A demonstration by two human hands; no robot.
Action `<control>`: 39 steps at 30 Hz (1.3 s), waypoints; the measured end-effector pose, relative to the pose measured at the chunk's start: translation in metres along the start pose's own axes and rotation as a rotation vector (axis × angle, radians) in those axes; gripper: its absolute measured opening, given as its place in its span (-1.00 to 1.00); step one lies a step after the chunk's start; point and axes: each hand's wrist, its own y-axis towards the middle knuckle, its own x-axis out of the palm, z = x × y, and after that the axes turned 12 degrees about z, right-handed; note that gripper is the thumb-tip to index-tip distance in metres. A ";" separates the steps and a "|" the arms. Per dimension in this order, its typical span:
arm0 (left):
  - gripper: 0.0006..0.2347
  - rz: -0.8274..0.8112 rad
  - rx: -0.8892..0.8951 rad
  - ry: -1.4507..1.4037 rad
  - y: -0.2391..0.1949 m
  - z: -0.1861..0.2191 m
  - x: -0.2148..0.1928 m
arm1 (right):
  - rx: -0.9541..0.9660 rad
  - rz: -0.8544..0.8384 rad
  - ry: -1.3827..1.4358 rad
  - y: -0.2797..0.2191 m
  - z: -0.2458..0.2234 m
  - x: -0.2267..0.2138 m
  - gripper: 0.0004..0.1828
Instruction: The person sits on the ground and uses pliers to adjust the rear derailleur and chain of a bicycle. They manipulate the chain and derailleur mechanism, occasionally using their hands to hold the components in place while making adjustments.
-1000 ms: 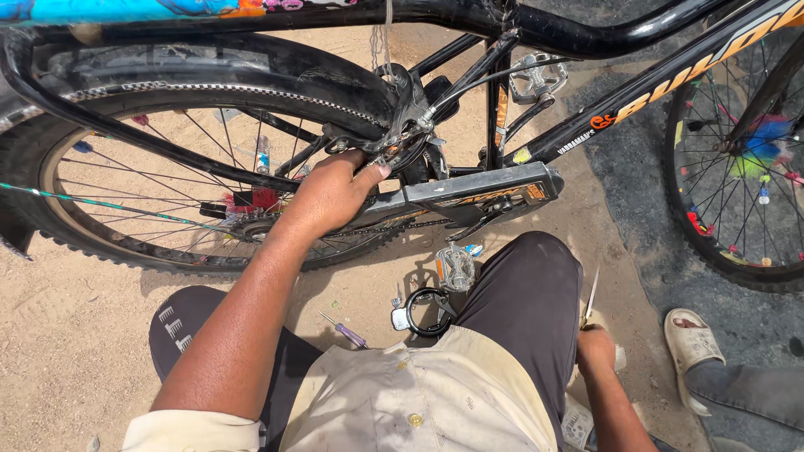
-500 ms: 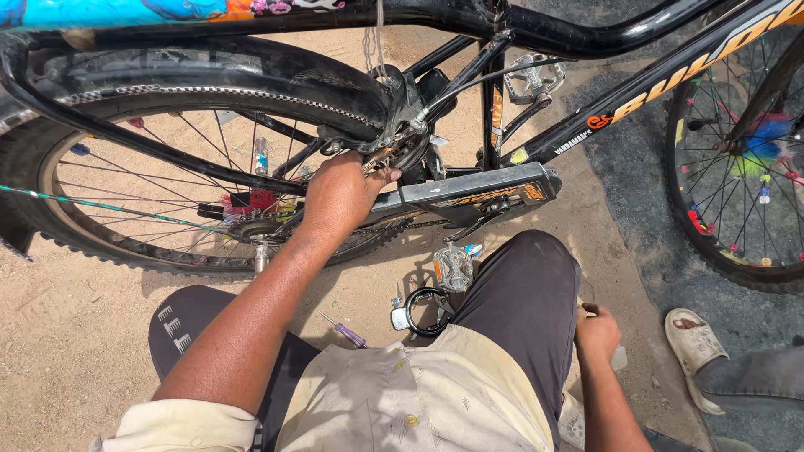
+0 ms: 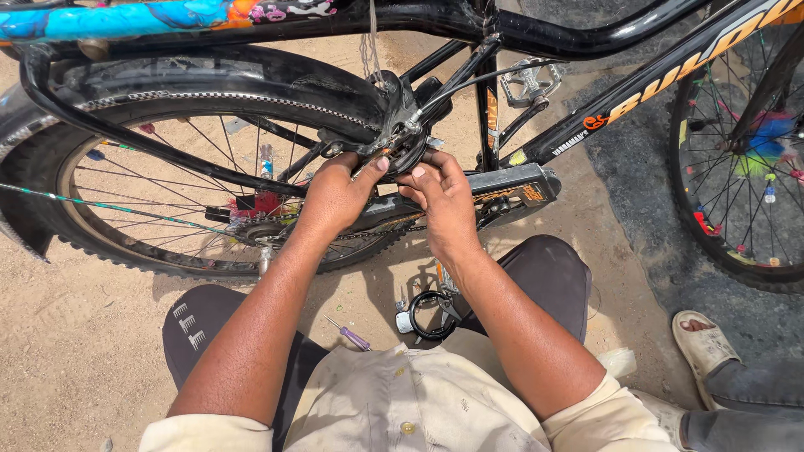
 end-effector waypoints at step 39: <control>-0.64 -0.104 0.064 0.011 -0.002 -0.006 -0.009 | -0.749 0.147 -0.930 -0.026 -0.009 -0.017 -0.68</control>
